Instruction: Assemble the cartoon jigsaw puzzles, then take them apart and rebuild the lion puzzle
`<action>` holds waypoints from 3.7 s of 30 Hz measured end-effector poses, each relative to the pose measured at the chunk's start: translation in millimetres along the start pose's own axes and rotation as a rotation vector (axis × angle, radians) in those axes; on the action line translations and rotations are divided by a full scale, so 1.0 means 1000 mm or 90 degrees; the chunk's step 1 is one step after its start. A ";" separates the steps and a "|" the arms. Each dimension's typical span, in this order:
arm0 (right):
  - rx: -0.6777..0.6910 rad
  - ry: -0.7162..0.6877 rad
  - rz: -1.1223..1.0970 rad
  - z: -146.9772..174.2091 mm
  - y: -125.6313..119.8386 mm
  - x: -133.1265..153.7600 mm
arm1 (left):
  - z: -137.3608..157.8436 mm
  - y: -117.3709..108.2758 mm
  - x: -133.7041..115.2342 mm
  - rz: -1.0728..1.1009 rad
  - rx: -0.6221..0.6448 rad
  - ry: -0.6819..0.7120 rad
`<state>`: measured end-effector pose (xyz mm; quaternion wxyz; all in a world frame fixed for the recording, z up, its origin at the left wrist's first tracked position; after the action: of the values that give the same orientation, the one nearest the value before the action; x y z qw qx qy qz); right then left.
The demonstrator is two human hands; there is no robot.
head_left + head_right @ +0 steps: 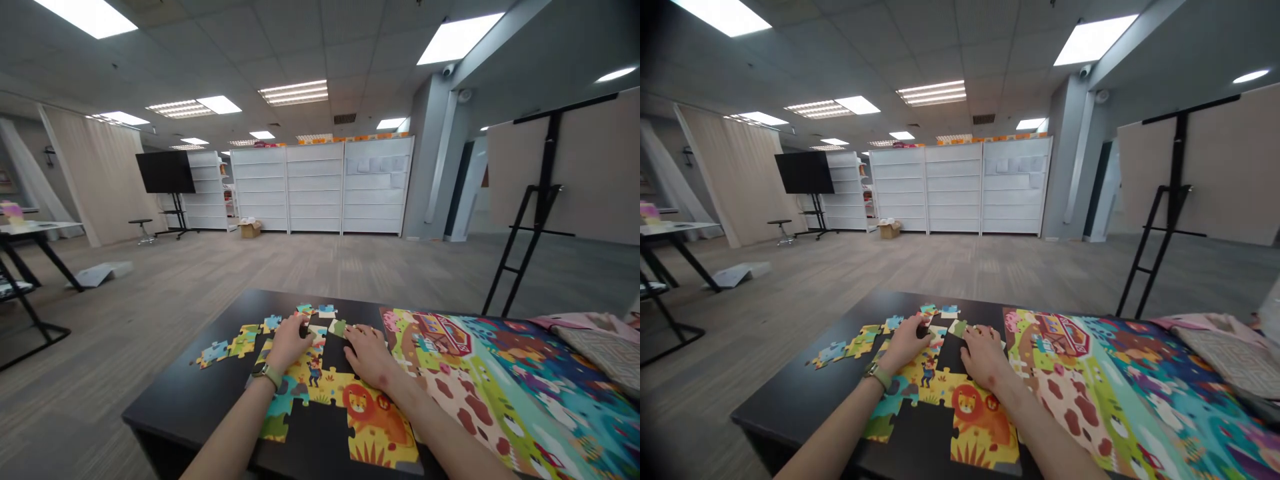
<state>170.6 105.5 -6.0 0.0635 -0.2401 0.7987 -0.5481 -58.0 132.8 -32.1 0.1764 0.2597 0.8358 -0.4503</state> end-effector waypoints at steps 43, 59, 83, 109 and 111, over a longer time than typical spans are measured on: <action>0.018 -0.121 -0.067 0.006 0.001 0.026 | 0.008 -0.022 -0.001 0.074 0.064 0.004; -0.035 0.050 0.031 -0.003 0.012 0.004 | 0.011 -0.023 -0.004 0.053 0.079 0.023; -0.025 -0.020 -0.109 -0.003 -0.006 0.002 | 0.012 -0.025 -0.009 0.053 0.071 0.050; -0.025 -0.052 -0.171 -0.006 0.015 0.005 | 0.013 -0.018 -0.004 0.110 0.062 0.026; -0.027 -0.049 -0.178 -0.005 0.015 0.006 | 0.013 -0.017 -0.004 0.133 0.067 0.011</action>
<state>158.7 110.6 -16.3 0.0120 -0.3714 0.7657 -0.5250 -64.2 113.3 -25.3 0.2009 0.3580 0.7811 -0.4704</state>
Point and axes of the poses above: each hand's wrist, its own z-axis away from the middle knuckle, its own y-axis out of the palm, x = y × z, the point moved 2 cm from there along -z, towards the middle knuckle, and after that the axes turned 10 degrees about -x, right-handed, at the moved point
